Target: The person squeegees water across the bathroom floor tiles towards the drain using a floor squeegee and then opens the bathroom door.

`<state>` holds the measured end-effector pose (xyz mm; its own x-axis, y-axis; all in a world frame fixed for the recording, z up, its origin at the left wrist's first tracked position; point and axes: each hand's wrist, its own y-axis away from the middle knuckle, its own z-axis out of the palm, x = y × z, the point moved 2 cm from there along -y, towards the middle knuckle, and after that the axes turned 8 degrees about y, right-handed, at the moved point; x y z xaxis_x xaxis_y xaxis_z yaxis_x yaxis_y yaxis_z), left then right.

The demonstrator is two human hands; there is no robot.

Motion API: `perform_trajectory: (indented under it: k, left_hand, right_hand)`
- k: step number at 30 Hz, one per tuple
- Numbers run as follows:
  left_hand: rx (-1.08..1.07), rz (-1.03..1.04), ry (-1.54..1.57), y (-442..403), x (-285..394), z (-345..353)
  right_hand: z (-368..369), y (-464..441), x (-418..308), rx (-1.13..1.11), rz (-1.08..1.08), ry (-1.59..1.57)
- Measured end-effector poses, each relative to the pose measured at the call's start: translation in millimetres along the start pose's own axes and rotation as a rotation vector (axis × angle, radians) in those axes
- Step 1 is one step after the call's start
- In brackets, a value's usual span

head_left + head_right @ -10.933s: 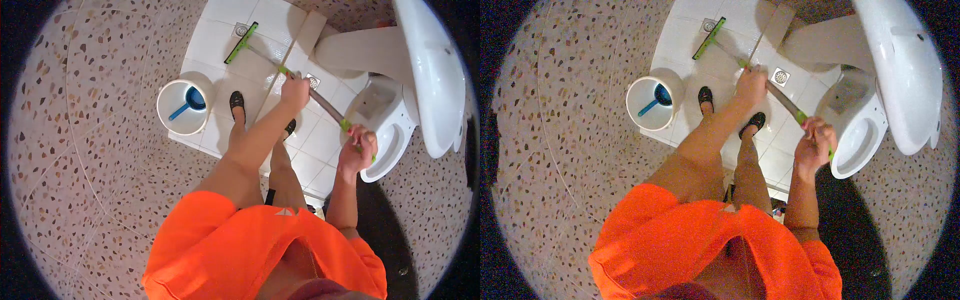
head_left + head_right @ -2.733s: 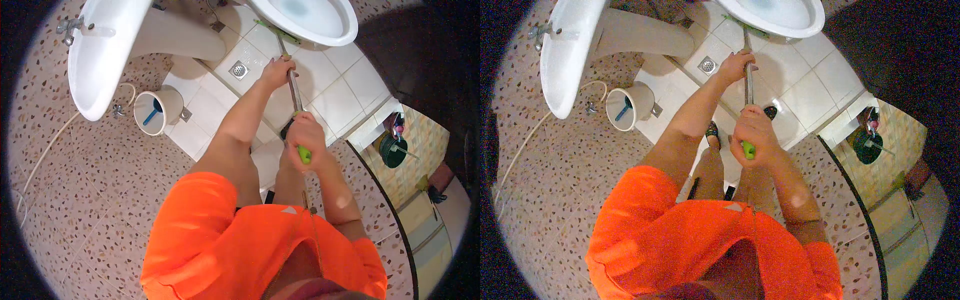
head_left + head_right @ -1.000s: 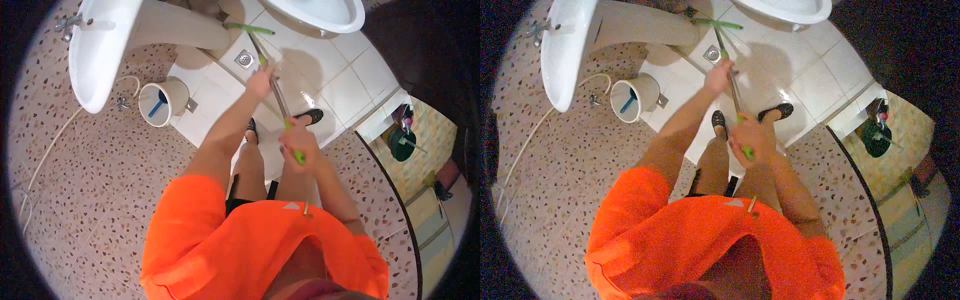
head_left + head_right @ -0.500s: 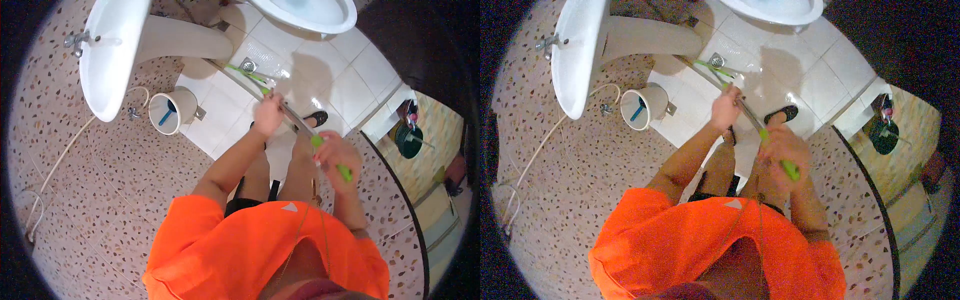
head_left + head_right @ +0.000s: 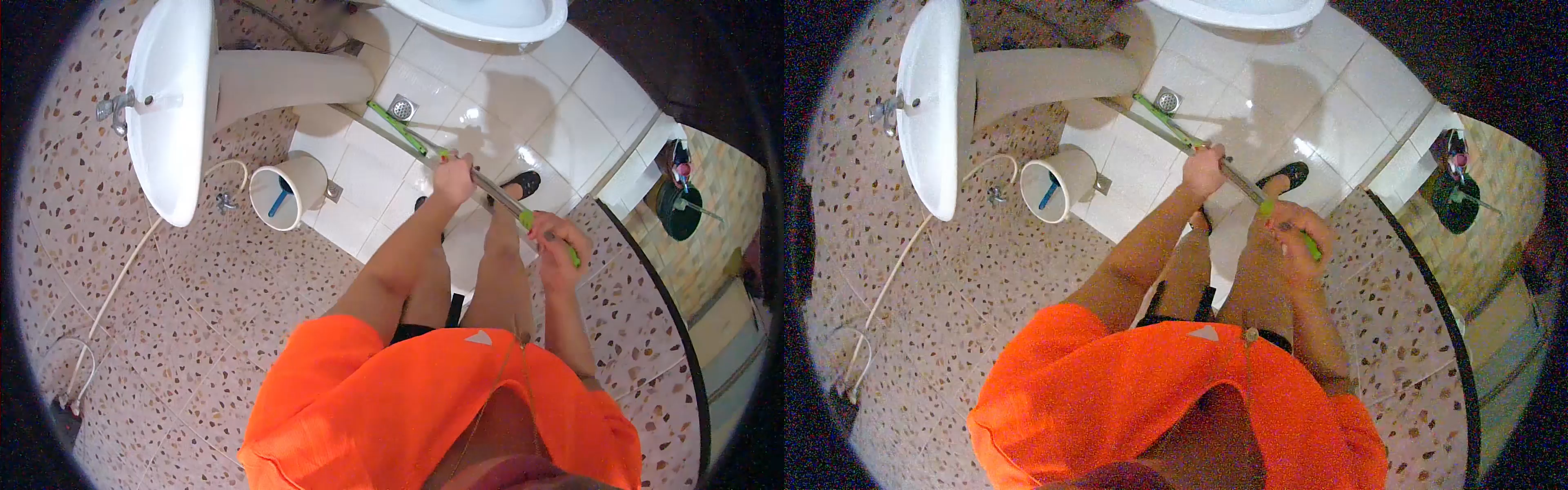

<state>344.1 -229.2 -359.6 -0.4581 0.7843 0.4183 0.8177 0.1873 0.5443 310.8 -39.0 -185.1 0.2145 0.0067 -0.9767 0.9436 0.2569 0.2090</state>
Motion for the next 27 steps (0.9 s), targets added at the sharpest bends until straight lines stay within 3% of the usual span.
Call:
perform_trajectory:
  k: [3,5,7,10,13,15,17,20,21,22,26,27]
  left_hand:
    - [-0.069,-0.038,0.052,2.8,23.4,-0.2]
    - [0.039,0.071,0.008,2.5,25.0,4.5]
    - [0.011,0.104,0.006,2.6,25.8,-11.5]
    - [-0.052,0.193,0.0,-13.4,22.8,-40.2]
    - [-0.204,0.395,-0.166,-60.7,17.9,-83.3]
    - [-0.22,0.432,-0.232,-98.4,-0.2,-95.6]
    - [-0.276,0.366,-0.324,-118.8,-23.0,-102.4]
    - [-0.274,0.301,-0.411,-117.9,-63.5,-63.6]
    - [-0.214,0.306,-0.412,-111.6,-69.4,-57.5]
    - [-0.245,0.151,-0.404,-94.6,-51.8,-58.9]
    - [-0.184,0.255,-0.337,-56.9,-62.5,11.2]
    - [-0.254,0.245,-0.366,-42.5,-43.9,8.0]
  right_hand:
    - [-10.0,-1.2,-16.3,0.011,-0.003,-0.053]
    - [-13.2,2.4,-16.2,0.024,-0.022,-0.064]
    - [-12.9,-2.7,-20.2,0.033,-0.052,-0.072]
    - [-9.6,-24.1,-41.1,0.018,-0.158,0.116]
    - [-2.6,-55.9,-39.5,-0.081,-0.326,0.113]
    - [9.6,-79.8,-28.5,-0.39,-0.367,0.216]
    - [32.4,-81.9,32.5,-0.378,-0.372,0.086]
    - [58.2,-58.0,48.9,-0.285,-0.393,0.033]
    - [58.4,-44.8,49.9,-0.248,-0.358,0.165]
    - [58.5,-29.2,52.1,-0.211,-0.317,0.293]
    - [21.7,25.9,72.2,-0.132,-0.242,0.159]
    - [11.0,34.9,72.0,-0.135,-0.202,0.113]
